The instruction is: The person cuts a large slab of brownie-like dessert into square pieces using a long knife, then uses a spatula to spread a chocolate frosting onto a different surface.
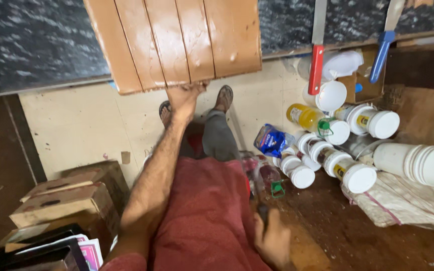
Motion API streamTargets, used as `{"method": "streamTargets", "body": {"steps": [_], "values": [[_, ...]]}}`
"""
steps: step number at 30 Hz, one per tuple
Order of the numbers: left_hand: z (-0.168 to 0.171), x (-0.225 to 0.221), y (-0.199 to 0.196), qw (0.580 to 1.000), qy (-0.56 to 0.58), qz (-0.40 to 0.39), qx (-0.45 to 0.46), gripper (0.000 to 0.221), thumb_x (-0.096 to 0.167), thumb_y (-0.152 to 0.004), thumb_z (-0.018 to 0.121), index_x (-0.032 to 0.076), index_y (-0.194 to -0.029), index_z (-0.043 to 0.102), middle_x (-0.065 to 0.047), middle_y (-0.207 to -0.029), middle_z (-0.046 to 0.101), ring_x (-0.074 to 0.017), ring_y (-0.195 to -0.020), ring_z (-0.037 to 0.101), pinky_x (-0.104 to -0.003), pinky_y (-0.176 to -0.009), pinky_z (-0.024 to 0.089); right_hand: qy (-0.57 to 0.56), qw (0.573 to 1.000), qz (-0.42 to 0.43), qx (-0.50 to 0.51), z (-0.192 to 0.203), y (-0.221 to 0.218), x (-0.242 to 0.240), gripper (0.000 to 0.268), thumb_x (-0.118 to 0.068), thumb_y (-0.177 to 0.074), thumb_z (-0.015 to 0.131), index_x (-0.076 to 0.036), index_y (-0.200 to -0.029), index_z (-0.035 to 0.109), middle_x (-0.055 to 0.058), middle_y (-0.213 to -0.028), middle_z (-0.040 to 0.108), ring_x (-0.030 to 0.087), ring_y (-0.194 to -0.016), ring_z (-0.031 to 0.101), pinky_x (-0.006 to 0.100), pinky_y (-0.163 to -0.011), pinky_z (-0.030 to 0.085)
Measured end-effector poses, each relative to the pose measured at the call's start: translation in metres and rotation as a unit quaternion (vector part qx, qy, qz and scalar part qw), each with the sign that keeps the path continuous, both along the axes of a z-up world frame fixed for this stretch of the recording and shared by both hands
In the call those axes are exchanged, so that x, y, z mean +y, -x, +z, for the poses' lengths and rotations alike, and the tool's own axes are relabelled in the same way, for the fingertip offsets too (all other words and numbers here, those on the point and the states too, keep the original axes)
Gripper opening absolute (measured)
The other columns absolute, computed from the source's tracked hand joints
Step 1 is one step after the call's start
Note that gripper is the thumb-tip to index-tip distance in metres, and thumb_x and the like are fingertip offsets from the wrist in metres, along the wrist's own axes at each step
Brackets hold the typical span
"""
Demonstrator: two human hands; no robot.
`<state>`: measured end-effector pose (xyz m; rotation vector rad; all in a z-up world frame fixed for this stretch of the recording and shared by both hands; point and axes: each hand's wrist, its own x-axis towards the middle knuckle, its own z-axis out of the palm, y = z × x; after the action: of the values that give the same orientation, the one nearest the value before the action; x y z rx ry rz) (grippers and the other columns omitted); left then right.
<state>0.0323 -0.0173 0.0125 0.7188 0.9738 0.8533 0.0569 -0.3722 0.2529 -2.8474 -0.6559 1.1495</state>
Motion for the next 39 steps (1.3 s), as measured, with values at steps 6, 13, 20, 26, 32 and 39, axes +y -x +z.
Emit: {"method": "streamTargets", "body": {"steps": [6, 13, 20, 26, 32, 39], "values": [[0.004, -0.017, -0.029, 0.995, 0.007, -0.088, 0.043, 0.026, -0.025, -0.080, 0.061, -0.008, -0.097, 0.070, -0.016, -0.091, 0.077, -0.0228, -0.082, 0.074, -0.031, -0.066, 0.060, -0.271, 0.951, -0.099, -0.112, 0.009, -0.061, 0.153, 0.025, -0.024, -0.099, 0.063, -0.002, -0.111, 0.059, 0.025, -0.080, 0.067, 0.048, -0.072, 0.066, 0.053, -0.062, 0.049], [-0.024, -0.028, -0.046, 0.996, -0.035, -0.045, -0.063, 0.025, -0.023, -0.086, 0.061, -0.008, -0.105, 0.068, -0.016, -0.095, 0.076, -0.0227, -0.085, 0.074, -0.030, -0.069, 0.061, -0.414, 0.898, 0.056, -0.139, 0.008, -0.135, 0.353, 0.028, -0.027, -0.107, 0.057, 0.001, -0.112, 0.058, 0.031, -0.091, 0.070, 0.052, -0.086, 0.068, 0.058, -0.070, 0.052], [-0.067, -0.041, -0.044, 0.994, 0.048, 0.008, -0.093, 0.023, -0.019, -0.084, 0.067, -0.007, -0.104, 0.068, -0.015, -0.095, 0.074, -0.0219, -0.076, 0.071, -0.032, -0.065, 0.061, -0.347, 0.928, 0.052, -0.125, -0.013, -0.146, 0.421, 0.033, -0.030, -0.104, 0.057, 0.004, -0.104, 0.057, 0.029, -0.076, 0.070, 0.050, -0.073, 0.069, 0.059, -0.063, 0.051], [-0.084, -0.051, -0.043, 0.988, 0.050, 0.053, -0.134, 0.029, -0.014, -0.087, 0.072, -0.005, -0.113, 0.063, -0.011, -0.098, 0.070, -0.0192, -0.082, 0.070, -0.032, -0.070, 0.062, -0.345, 0.926, 0.076, -0.135, -0.018, -0.152, 0.434, 0.033, -0.029, -0.104, 0.057, 0.004, -0.101, 0.057, 0.029, -0.084, 0.071, 0.050, -0.078, 0.071, 0.058, -0.067, 0.053], [-0.091, -0.057, -0.040, 0.983, 0.037, 0.049, -0.173, 0.034, -0.016, -0.085, 0.074, -0.007, -0.116, 0.062, -0.015, -0.100, 0.070, -0.0236, -0.084, 0.070, -0.036, -0.071, 0.062, -0.336, 0.929, 0.078, -0.130, -0.016, -0.155, 0.439, 0.032, -0.028, -0.103, 0.058, 0.003, -0.101, 0.057, 0.029, -0.085, 0.071, 0.050, -0.080, 0.071, 0.058, -0.069, 0.054], [-0.102, -0.062, -0.040, 0.985, 0.050, 0.063, -0.151, 0.044, -0.022, -0.084, 0.069, -0.006, -0.124, 0.058, -0.016, -0.106, 0.068, -0.0253, -0.087, 0.069, -0.037, -0.073, 0.061, -0.323, 0.936, 0.074, -0.117, -0.019, -0.155, 0.443, 0.032, -0.028, -0.102, 0.057, 0.004, -0.102, 0.056, 0.028, -0.083, 0.071, 0.048, -0.078, 0.072, 0.056, -0.067, 0.055]]}}
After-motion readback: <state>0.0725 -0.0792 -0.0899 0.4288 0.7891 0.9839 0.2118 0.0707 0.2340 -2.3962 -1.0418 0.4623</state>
